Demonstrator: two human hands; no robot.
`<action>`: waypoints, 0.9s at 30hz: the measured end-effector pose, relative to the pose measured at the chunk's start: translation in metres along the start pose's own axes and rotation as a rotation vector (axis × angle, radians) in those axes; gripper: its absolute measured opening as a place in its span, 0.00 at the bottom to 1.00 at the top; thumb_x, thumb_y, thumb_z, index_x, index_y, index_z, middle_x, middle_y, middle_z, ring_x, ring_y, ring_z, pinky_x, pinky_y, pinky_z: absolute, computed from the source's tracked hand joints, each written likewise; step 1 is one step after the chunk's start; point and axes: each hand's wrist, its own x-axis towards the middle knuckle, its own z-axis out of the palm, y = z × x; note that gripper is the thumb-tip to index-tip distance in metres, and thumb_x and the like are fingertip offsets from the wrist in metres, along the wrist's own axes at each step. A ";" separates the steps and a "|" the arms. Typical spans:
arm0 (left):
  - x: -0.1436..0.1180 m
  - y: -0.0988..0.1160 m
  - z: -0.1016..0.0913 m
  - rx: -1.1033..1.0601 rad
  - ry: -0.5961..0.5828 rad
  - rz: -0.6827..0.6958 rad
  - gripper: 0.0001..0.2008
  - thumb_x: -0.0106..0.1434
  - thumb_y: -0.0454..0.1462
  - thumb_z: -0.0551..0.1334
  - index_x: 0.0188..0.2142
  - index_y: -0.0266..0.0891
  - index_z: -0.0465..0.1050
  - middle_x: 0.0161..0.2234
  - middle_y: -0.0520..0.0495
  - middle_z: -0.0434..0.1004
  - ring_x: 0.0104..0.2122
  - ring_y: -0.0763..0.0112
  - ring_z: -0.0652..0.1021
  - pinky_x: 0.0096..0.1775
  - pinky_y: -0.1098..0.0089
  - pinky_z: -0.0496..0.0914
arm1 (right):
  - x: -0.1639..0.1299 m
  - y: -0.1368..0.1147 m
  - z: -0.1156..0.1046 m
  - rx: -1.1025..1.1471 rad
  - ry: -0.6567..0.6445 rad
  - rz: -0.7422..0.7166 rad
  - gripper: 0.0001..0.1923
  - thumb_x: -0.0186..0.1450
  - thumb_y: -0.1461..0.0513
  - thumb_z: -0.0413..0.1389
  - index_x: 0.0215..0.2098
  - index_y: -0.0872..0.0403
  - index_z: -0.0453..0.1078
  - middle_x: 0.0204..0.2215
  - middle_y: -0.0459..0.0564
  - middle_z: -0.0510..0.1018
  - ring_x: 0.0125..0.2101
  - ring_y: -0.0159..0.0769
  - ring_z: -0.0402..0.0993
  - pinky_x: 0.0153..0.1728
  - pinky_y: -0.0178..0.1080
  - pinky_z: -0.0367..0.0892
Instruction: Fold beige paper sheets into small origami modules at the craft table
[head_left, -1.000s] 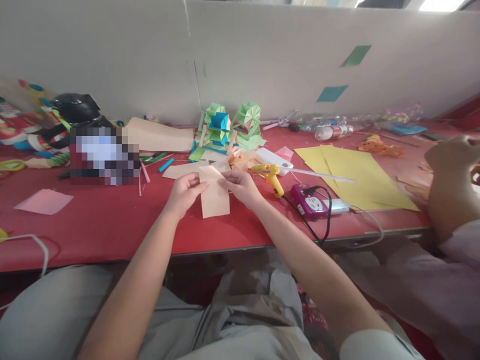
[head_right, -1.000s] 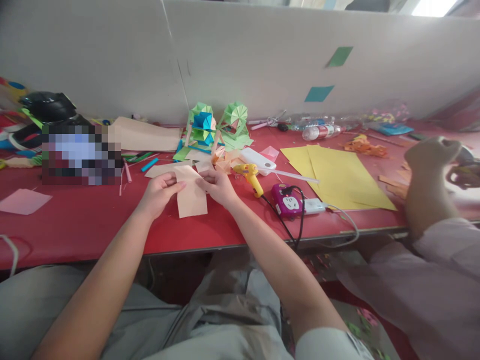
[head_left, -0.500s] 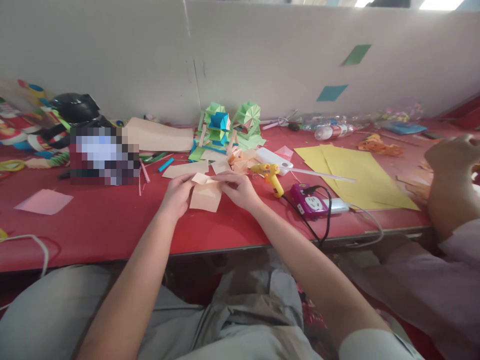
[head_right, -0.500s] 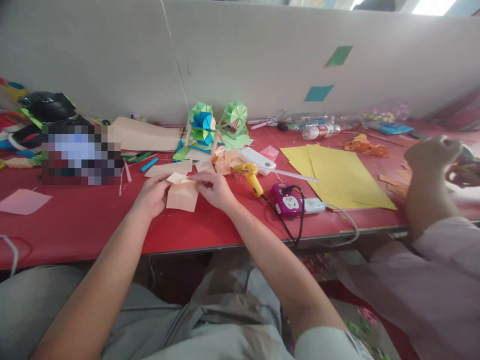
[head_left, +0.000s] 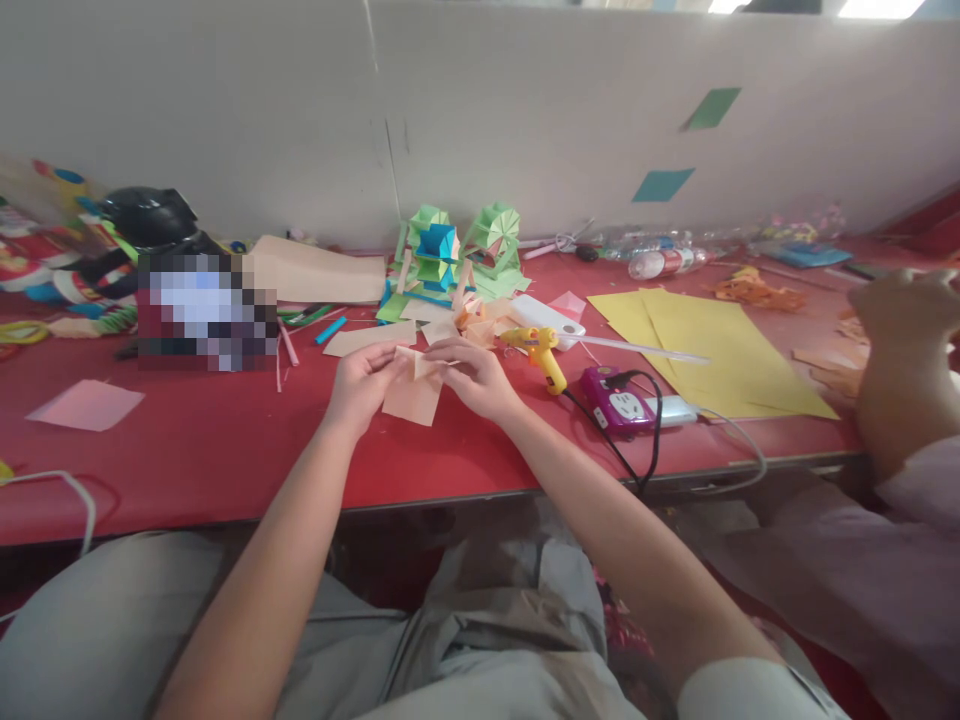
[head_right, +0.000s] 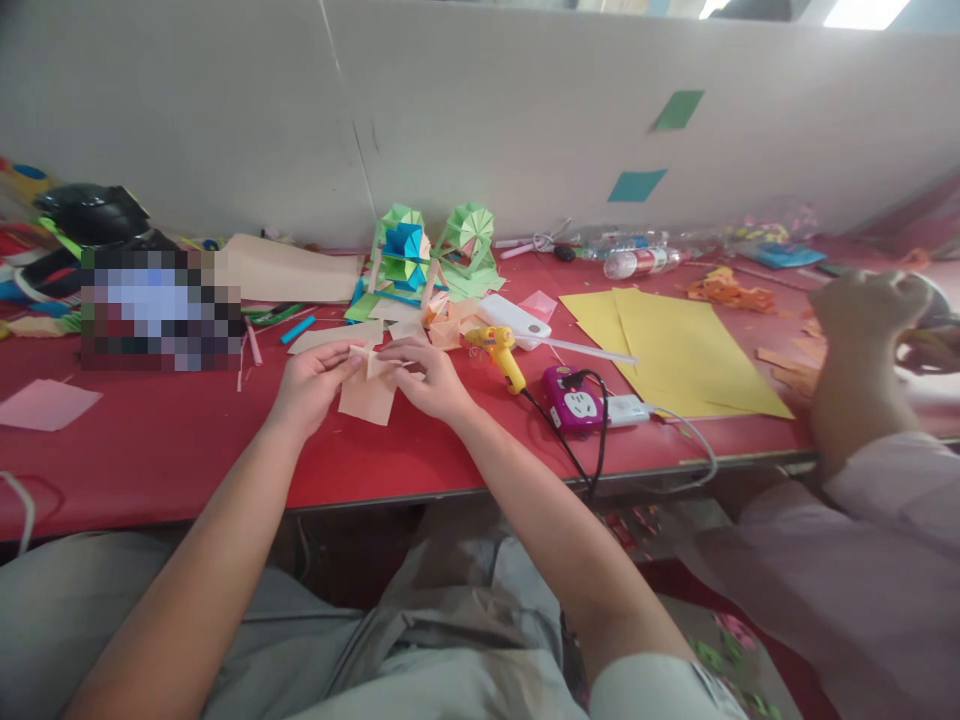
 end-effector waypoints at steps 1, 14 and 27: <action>0.000 0.000 0.001 0.030 -0.001 0.028 0.27 0.50 0.48 0.76 0.45 0.35 0.81 0.43 0.38 0.84 0.47 0.52 0.81 0.49 0.61 0.73 | 0.000 0.000 0.000 0.039 0.010 0.040 0.12 0.65 0.59 0.56 0.43 0.54 0.78 0.46 0.54 0.79 0.43 0.39 0.77 0.39 0.38 0.74; -0.005 0.002 0.006 0.268 -0.067 0.185 0.24 0.57 0.49 0.71 0.48 0.37 0.82 0.44 0.41 0.84 0.41 0.57 0.83 0.41 0.65 0.76 | 0.003 -0.004 0.003 0.098 0.034 0.156 0.17 0.63 0.50 0.62 0.36 0.56 0.75 0.31 0.49 0.80 0.31 0.32 0.74 0.30 0.34 0.67; -0.006 0.005 0.006 0.255 -0.170 0.115 0.20 0.54 0.48 0.73 0.40 0.36 0.82 0.40 0.39 0.85 0.42 0.54 0.83 0.46 0.60 0.76 | 0.007 0.003 -0.003 0.050 0.053 0.193 0.17 0.63 0.49 0.60 0.30 0.55 0.72 0.25 0.46 0.73 0.25 0.29 0.66 0.25 0.34 0.62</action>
